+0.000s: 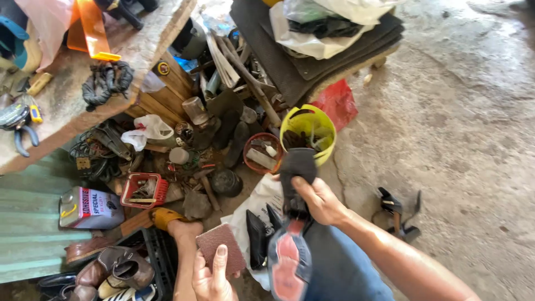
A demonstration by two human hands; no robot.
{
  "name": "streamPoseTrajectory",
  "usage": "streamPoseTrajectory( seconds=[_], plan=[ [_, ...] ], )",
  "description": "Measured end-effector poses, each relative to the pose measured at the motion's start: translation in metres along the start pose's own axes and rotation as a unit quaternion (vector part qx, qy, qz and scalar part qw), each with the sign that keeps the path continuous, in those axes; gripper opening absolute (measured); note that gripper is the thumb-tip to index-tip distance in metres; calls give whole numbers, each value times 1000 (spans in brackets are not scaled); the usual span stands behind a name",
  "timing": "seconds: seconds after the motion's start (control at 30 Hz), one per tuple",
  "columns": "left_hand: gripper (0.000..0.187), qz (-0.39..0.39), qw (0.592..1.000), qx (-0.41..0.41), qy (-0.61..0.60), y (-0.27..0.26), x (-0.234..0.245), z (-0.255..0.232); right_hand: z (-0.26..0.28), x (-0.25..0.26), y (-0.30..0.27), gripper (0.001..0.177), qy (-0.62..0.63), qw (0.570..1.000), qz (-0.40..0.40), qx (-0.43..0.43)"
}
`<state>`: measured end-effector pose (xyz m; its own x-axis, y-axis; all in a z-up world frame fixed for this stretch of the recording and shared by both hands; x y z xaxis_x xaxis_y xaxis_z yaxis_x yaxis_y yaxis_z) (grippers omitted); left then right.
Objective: Sanding the sole of a high-heeled shoe and a replacement piece to prepare them for repair
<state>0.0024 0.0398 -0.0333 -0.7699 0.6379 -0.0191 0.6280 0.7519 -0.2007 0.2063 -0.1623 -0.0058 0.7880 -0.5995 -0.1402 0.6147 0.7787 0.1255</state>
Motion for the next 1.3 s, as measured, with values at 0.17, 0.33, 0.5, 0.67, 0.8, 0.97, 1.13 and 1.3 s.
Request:
streamPoseTrajectory(
  seconds=[0.17, 0.33, 0.5, 0.67, 0.8, 0.97, 1.13, 1.3],
  plan=[
    [19, 152, 961, -178, 145, 8, -2, -55, 47, -34, 59, 48, -76, 941, 161, -287],
    [18, 322, 848, -304, 290, 15, -24, -100, 10, -67, 86, 66, 53, 910, 305, -276],
    [13, 273, 794, -382, 386, 13, -9, -71, -41, -75, 78, 65, 239, 882, 301, -271],
    [16, 307, 765, -384, 415, 13, -12, -67, -28, -73, 81, 71, 227, 865, 296, -336],
    [16, 357, 743, -387, 412, 6, -19, -54, -33, -76, 79, 73, 230, 854, 291, -365],
    [9, 269, 792, -358, 414, 20, 1, -54, -38, -72, 80, 72, 195, 857, 331, -342],
    [29, 79, 862, -156, 475, 5, 15, -25, -52, -77, 71, 62, 179, 853, 318, -373],
    [33, 147, 923, -126, 334, 19, 10, -13, -17, -85, 82, 82, 51, 845, 219, -485]
  ],
)
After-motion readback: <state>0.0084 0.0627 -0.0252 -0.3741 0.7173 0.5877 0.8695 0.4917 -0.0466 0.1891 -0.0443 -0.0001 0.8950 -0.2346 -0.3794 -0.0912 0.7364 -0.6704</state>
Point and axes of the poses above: each hand's wrist, its own y-axis towards the middle knuckle, its own x-axis out of the back of the hand, z = x × y, the point moved 1 cm from there along y, towards the middle knuckle, and after that the axes turned 15 degrees about z, right-handed, at the moved point
